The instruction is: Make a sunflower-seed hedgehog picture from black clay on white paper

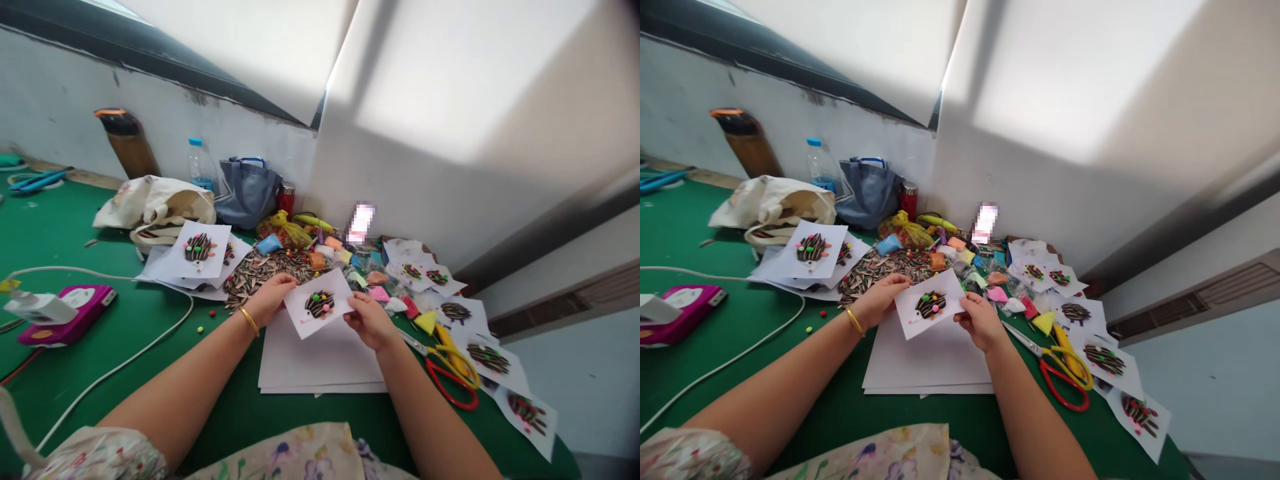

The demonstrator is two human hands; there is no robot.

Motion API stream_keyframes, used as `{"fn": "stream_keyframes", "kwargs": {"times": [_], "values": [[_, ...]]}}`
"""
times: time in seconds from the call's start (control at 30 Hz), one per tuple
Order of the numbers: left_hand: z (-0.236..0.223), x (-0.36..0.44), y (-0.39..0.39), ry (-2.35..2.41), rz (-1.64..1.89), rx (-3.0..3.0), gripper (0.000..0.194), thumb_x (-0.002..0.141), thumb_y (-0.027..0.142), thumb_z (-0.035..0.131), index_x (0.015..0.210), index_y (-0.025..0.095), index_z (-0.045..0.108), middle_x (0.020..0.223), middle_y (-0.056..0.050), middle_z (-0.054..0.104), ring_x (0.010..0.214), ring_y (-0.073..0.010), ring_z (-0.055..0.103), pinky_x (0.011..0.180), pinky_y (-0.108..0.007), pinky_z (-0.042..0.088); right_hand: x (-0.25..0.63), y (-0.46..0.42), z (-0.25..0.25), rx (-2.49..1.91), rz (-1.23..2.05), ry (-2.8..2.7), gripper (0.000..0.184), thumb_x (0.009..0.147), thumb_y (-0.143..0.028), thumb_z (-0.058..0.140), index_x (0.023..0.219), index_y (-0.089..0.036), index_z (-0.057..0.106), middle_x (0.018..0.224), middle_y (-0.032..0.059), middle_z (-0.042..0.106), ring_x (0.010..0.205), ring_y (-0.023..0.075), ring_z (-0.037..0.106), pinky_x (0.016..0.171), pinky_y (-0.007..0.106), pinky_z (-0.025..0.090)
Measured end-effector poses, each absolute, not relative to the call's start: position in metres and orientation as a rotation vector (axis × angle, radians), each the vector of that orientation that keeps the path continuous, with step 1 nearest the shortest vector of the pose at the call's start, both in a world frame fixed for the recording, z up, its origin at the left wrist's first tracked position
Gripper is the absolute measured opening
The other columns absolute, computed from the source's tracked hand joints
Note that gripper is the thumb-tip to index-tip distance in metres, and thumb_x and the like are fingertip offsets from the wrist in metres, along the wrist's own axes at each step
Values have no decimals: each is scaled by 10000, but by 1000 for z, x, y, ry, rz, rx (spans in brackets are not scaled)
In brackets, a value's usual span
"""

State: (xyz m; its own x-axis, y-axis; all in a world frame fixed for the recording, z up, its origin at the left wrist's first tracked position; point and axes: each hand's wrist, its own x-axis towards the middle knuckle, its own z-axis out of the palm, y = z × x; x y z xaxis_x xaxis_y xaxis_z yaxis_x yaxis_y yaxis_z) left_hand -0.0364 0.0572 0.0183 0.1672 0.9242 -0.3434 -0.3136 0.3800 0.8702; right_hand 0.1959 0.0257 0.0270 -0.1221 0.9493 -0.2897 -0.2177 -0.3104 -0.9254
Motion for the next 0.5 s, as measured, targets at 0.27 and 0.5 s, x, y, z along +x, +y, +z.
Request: {"fn": "stream_keyframes", "kwargs": {"times": [0.27,0.5], "values": [[27,-42,64,691,1274,337,553,903,608,329,1058,163,621,898,-96,707,767,-212,671,624,-313,530,153,74,63,-1068,1651,-927,195,696,-222,679,870,-185,597,713,-18,640,513,63,554,419,134,383],[16,-40,60,727,1224,86,290,936,372,436,790,157,565,575,19,541,445,-70,527,413,-161,423,64,125,75,-868,1845,-1057,102,784,-135,597,861,-176,545,703,-26,620,516,68,585,350,98,296]]}}
